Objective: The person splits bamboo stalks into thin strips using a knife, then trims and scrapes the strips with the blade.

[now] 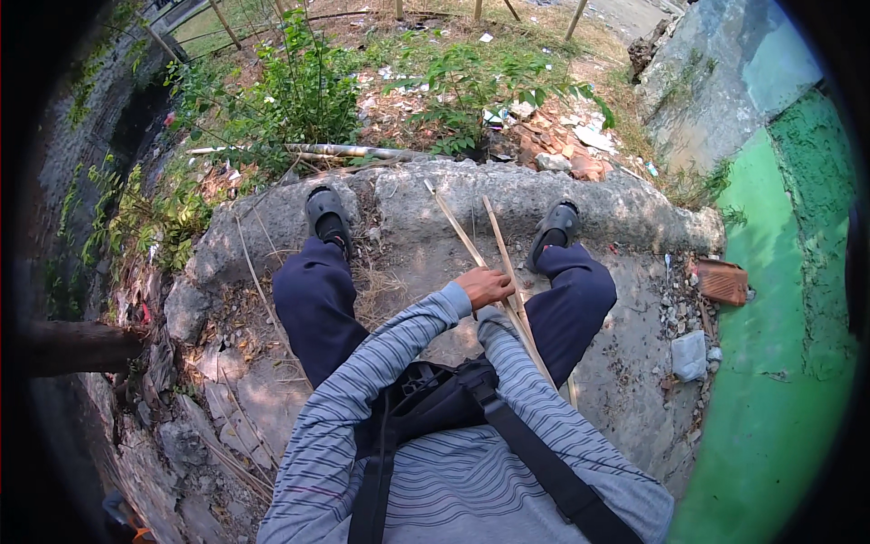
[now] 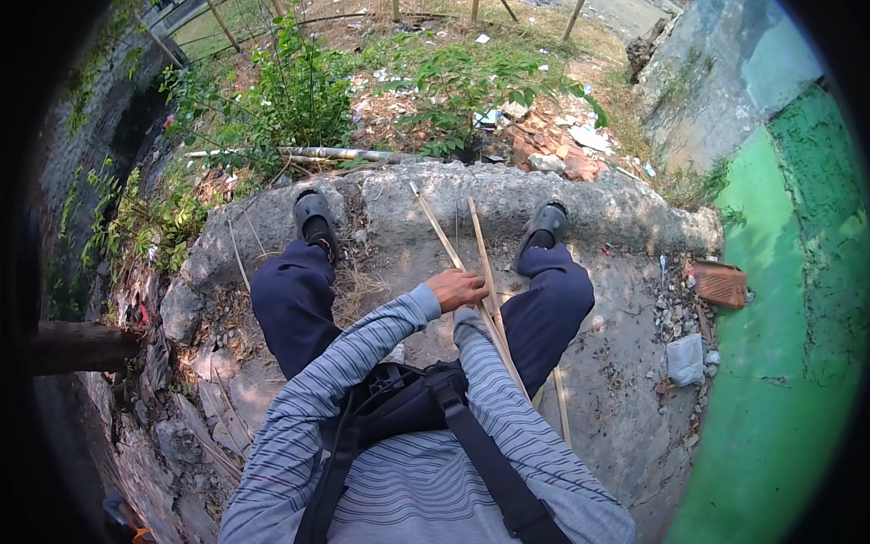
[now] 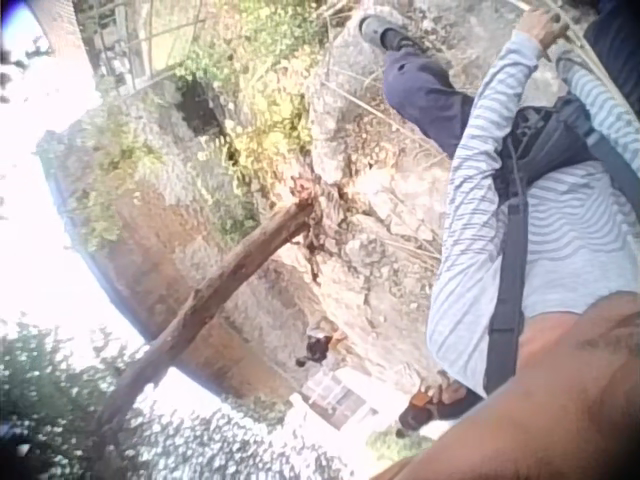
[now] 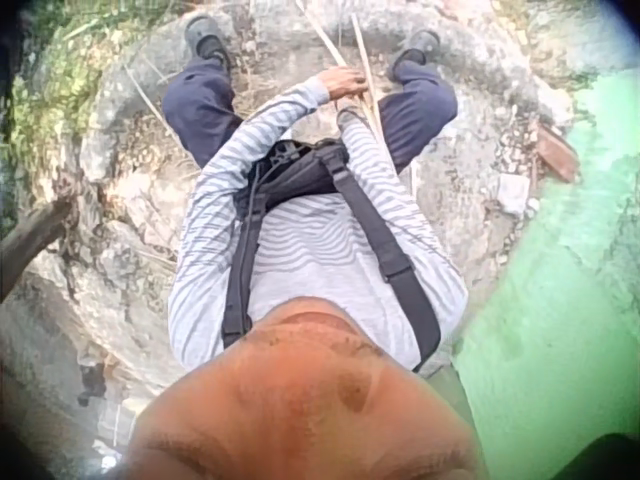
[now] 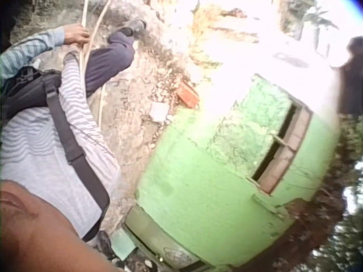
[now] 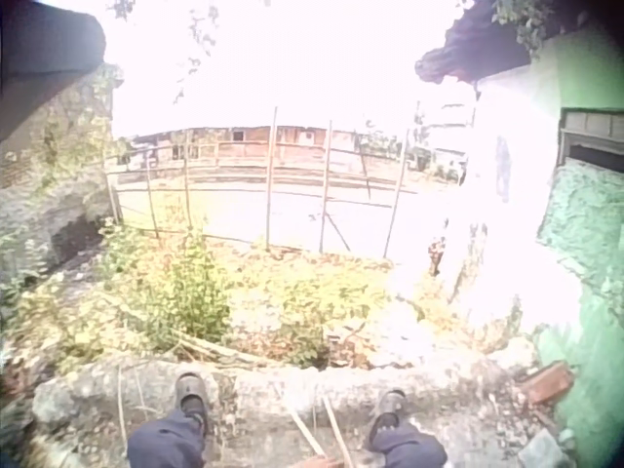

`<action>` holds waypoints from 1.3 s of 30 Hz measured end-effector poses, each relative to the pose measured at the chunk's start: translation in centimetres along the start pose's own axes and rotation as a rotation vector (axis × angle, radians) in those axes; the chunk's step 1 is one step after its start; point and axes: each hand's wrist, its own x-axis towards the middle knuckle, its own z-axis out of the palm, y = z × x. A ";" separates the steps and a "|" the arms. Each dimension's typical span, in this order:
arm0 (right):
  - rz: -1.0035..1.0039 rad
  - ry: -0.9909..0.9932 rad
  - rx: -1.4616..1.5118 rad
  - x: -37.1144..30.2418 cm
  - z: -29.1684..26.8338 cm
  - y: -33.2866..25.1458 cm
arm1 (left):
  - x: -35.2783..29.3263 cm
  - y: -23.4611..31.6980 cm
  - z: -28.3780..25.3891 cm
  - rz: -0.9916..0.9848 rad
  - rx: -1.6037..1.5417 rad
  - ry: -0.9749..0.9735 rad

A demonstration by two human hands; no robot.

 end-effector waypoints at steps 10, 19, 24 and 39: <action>0.149 0.079 0.033 -0.1 -1.9 -0.6 | 4.3 -4.4 -14.9 -0.050 0.254 0.382; -0.006 0.079 0.019 -0.5 -1.7 1.2 | 4.1 -8.8 -19.2 -0.400 0.067 0.508; 0.090 0.121 0.095 -0.2 -0.9 1.6 | 0.9 -13.8 -15.8 -0.714 -0.188 0.645; 0.067 0.133 0.115 -0.3 -0.8 2.4 | -7.0 -19.0 -10.2 -0.961 -0.433 0.742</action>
